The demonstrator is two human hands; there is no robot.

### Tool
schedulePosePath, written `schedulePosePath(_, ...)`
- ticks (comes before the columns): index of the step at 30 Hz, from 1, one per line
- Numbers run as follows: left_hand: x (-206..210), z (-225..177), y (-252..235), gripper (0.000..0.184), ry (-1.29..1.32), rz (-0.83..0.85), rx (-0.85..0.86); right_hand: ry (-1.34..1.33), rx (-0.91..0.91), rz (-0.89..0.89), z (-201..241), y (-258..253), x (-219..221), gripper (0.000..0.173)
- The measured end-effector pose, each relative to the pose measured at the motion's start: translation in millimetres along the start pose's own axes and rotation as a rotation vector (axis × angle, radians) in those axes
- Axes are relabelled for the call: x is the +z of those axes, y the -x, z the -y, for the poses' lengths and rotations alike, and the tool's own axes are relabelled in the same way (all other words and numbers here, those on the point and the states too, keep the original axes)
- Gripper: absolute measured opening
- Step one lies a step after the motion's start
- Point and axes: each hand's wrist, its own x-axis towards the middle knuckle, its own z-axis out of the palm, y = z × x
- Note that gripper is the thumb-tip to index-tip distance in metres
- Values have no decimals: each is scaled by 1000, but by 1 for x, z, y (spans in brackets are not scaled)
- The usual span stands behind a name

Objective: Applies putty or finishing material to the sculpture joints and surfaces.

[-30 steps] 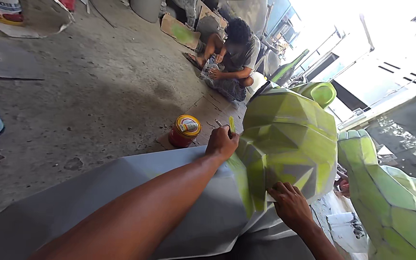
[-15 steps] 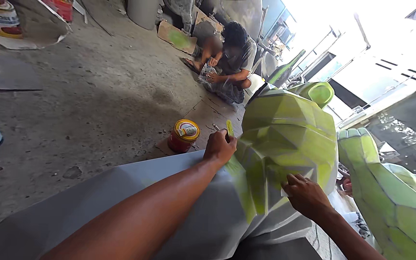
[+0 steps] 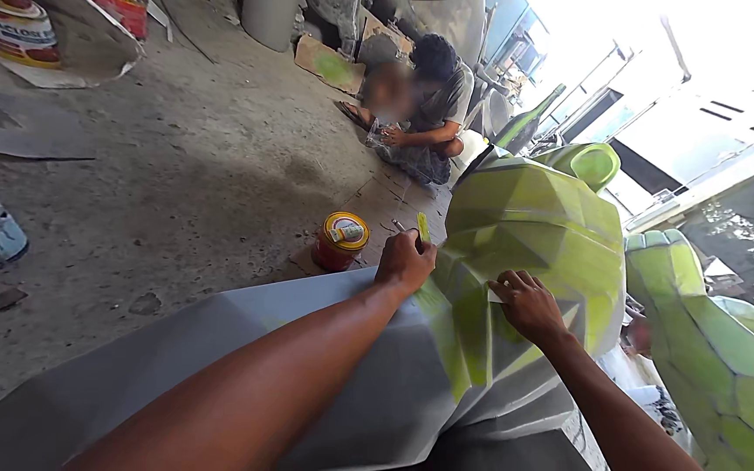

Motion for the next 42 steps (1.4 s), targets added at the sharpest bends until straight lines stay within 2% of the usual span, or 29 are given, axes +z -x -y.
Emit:
schedulePosePath(8,-1,0,1,27,8,0,16,-33,65,75,14,33,10,38)
schedulePosePath(12,-4,-1,2,26,12,18,13,-48,78,135,25,44,2,30)
schedulePosePath(16,-3,1,0,26,2,16,21,-46,78,204,37,64,-3,32)
schedulePosePath(24,-2,-2,2,27,-9,3,15,34,0,146,56,112,4,36)
schedulePosePath(27,0,-1,1,26,-1,13,13,-32,-16,134,48,94,-12,31)
schedulePosePath(29,1,0,1,26,2,14,12,-72,-8,70,37,72,-19,38)
schedulePosePath(31,0,0,0,26,1,8,15,-48,-1,10,24,46,-20,42)
schedulePosePath(35,0,0,0,26,5,2,18,44,-14,-66,4,10,-6,38)
schedulePosePath(42,-2,-1,1,27,-6,24,13,57,14,51,7,13,7,40)
